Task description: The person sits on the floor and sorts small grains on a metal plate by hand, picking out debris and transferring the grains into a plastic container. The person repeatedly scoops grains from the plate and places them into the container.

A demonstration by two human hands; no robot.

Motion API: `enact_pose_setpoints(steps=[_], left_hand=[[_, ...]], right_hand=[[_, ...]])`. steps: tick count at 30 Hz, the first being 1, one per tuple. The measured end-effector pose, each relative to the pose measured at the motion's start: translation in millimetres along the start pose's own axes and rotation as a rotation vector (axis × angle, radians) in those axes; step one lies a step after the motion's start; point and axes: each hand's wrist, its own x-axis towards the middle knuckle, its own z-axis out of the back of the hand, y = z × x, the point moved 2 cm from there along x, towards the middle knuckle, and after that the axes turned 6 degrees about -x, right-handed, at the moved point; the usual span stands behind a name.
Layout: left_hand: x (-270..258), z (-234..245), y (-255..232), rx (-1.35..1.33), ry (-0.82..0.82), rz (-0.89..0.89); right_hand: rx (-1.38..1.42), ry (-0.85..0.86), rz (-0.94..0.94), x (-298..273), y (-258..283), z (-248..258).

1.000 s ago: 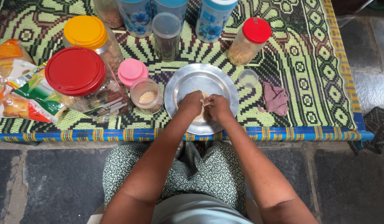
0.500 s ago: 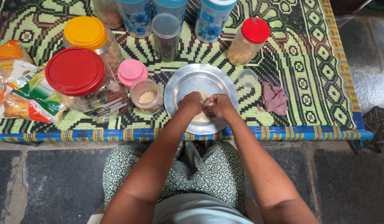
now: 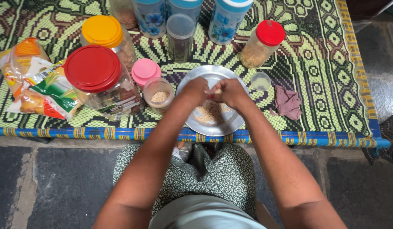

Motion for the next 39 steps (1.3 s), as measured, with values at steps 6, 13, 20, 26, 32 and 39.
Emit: enact_pose_setpoints(steps=[6,13,20,26,32,39], left_hand=[[-44.6,84.0,23.0,0.152,-0.314,0.026],[-78.1,114.7,40.0,0.259,-0.400,0.110],[-86.6,123.7,41.4,0.194,-0.305,0.220],[-85.0,121.5,43.2,0.187,-0.269,0.231],[-85.6,124.0,38.3,0.164,-0.230,0.255],[-96.2,129.0,27.1,0.198,-0.218,0.290]], right_hand=[[0.153,0.149,0.215,30.5,80.2,-30.8],[-0.312,-0.059,0.379,57.9,120.9,-90.1],[-0.306,-0.012,0.287,56.6,128.4,-106.9],[-0.238,0.033,0.243,44.6,131.5,-106.0],[-0.255,-0.055,0.274,32.7,136.7,-103.1],[-0.166,-0.091,0.300,31.7,131.4,-111.7]])
